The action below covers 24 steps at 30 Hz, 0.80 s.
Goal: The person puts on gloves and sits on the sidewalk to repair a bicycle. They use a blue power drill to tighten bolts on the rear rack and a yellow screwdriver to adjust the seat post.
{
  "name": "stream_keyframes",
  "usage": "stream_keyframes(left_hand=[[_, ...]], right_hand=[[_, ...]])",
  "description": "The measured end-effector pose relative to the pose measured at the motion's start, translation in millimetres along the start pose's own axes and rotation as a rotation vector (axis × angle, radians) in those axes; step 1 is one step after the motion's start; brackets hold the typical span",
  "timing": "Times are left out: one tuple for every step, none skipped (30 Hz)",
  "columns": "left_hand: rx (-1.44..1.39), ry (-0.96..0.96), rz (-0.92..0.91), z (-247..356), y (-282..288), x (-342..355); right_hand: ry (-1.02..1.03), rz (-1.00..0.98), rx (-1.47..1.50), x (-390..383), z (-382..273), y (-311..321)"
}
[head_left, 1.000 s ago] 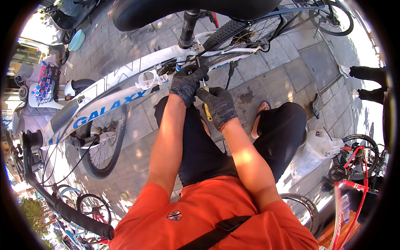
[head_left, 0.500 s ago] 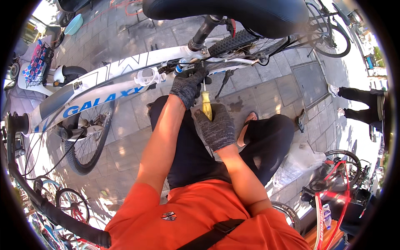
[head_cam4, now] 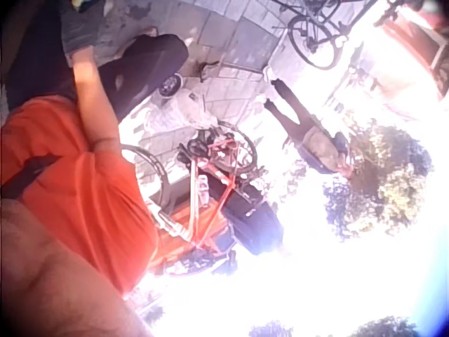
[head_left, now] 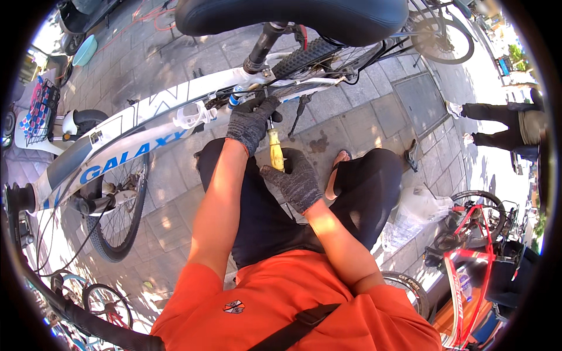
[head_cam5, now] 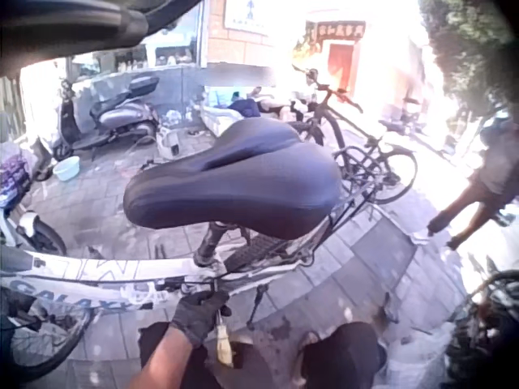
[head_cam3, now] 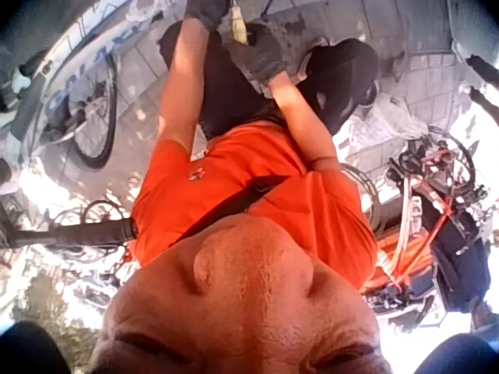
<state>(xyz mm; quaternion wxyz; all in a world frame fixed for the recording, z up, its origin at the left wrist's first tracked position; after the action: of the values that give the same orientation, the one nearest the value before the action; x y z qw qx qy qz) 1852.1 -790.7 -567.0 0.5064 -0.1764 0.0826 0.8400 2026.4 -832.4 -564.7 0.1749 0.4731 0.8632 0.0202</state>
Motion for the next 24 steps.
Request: stream_keyframes(left_hand=[[-0.096, 0.031, -0.016, -3.3, 0.6, 1.8], [-0.192, 0.064, -0.035, -5.8, -1.4, 2.9], [-0.236, 0.078, -0.022, -5.2, -2.9, 1.4], [-0.259, 0.086, -0.032, -6.7, -4.6, 3.0], [-0.281, 0.094, -0.034, -9.7, -3.4, 4.9], [-0.304, 0.101, -0.034, -12.7, -2.8, 6.6], [-0.340, 0.086, -0.066, -13.6, -4.9, 7.2], [-0.348, 0.073, -0.061, -12.8, -5.3, 6.9], [-0.357, 0.059, -0.056, -11.7, -6.7, 6.1], [-0.367, 0.046, -0.050, -10.8, -7.3, 6.2], [-0.310, 0.015, -0.041, -9.4, -6.7, 8.3], [-0.303, 0.028, -0.024, -10.6, -5.3, 9.3], [-0.297, 0.041, -0.007, -11.7, -4.7, 10.0], [-0.292, 0.056, 0.009, -11.6, -5.2, 8.3], [-0.348, 0.063, 0.004, -12.9, -5.7, 8.9], [-0.370, 0.068, 0.021, -14.2, -5.0, 8.5], [-0.392, 0.072, 0.033, -14.4, -6.8, 7.9], [-0.414, 0.076, 0.045, -14.5, -7.6, 7.9], [-0.391, 0.056, 0.055, -13.1, -6.7, 8.9], [-0.394, 0.055, 0.053, -12.8, -7.6, 8.3], [-0.396, 0.053, 0.051, -12.2, -7.9, 7.3], [-0.399, 0.051, 0.051, -11.6, -7.5, 6.1], [-0.349, 0.013, 0.054, -9.7, -5.9, 6.9], [-0.299, -0.024, 0.058, -8.9, -3.4, 7.6]], right_hand=[[0.046, -0.110, -0.180, 2.2, -2.0, -1.3], [-0.085, -0.234, 0.160, -0.4, 8.7, -5.8], [-0.207, -0.359, 0.504, -5.1, 16.3, -12.9], [-0.320, -0.484, 0.850, -11.3, 18.1, -19.2], [-0.346, -0.668, 1.168, -19.7, 3.5, -22.0], [-0.328, -0.619, 1.175, -19.2, 6.6, -18.7], [-0.311, -0.572, 1.180, -18.8, 9.6, -16.4], [-0.294, -0.527, 1.186, -18.0, 11.9, -15.5], [-0.275, -0.399, 1.034, -15.6, 18.0, -11.9], [-0.181, -0.312, 0.728, -11.9, 17.9, -5.7], [-0.091, -0.225, 0.422, -7.9, 14.2, 0.8], [-0.076, -0.211, 0.316, -7.0, 9.2, 2.8], [-0.063, -0.198, 0.208, -6.4, 3.4, 4.7], [-0.054, -0.184, 0.101, -5.7, -2.5, 6.7], [-0.128, -0.291, 0.143, -5.8, -11.1, 7.0], [-0.202, -0.400, 0.185, -8.3, -13.1, 4.3], [-0.286, -0.454, 0.502, -13.2, -9.4, -0.6], [-0.366, -0.505, 0.820, -19.5, -4.8, -7.3], [-0.444, -0.554, 1.139, -24.6, -4.9, -12.0], [-0.439, -0.551, 1.181, -25.5, -4.1, -9.1], [-0.434, -0.548, 1.222, -26.2, -3.8, -6.3], [-0.430, -0.546, 1.263, -26.7, -4.1, -5.3], [-0.365, -0.482, 1.076, -23.0, 0.4, -1.9], [-0.299, -0.416, 0.889, -18.6, 5.6, 0.1]])
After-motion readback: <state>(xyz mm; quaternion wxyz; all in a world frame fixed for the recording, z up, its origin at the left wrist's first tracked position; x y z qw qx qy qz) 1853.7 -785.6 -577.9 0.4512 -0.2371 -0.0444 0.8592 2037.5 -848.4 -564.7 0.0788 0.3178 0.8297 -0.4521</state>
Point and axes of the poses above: each hand's wrist, its own x-axis towards the middle knuckle, its own y-axis out of the back of the hand, z = x × y, the point moved 7 cm from there along x, towards the middle knuckle, and after that the axes turned 3 degrees about -x, right-handed, at the moved point
